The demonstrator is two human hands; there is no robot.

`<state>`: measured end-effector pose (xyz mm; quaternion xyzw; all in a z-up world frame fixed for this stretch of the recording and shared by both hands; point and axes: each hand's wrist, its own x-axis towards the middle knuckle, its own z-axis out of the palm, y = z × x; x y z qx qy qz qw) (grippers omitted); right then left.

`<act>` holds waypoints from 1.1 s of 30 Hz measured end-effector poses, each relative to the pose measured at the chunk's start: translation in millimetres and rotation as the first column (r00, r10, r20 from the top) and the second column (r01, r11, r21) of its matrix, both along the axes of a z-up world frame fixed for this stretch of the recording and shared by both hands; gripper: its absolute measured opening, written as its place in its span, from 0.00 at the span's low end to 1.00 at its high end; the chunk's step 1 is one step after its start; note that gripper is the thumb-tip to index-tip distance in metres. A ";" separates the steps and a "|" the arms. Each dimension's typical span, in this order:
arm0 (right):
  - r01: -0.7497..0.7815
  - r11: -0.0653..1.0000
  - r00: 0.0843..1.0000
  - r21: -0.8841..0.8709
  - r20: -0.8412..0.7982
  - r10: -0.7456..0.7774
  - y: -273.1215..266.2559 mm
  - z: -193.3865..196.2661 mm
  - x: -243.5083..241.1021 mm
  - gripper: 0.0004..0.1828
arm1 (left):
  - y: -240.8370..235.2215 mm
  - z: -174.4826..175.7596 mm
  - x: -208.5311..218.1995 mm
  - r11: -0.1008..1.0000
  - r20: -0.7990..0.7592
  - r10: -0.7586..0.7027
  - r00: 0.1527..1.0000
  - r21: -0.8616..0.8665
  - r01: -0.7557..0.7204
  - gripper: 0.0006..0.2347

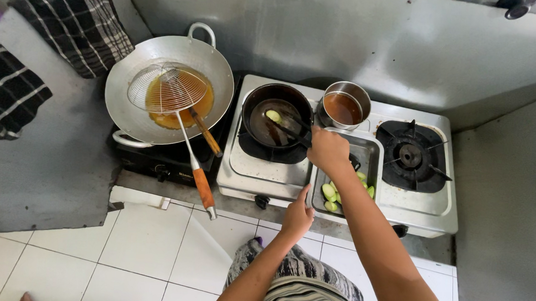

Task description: The person fries small food items in a wok, removes them with a strainer, and places them in a bowl. They then use tongs to transfer sliced green vegetables from a tray into a pot of hot oil on the stove to fry.

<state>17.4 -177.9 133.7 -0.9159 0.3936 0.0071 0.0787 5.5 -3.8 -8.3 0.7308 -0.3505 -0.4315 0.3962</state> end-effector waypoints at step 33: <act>0.282 0.959 0.953 0.014 -0.120 -0.279 25.6 -10.1 -207.5 0.32 | 3.1 -2.7 -3.7 0.998 0.081 0.053 0.995 -0.023 -0.051 0.32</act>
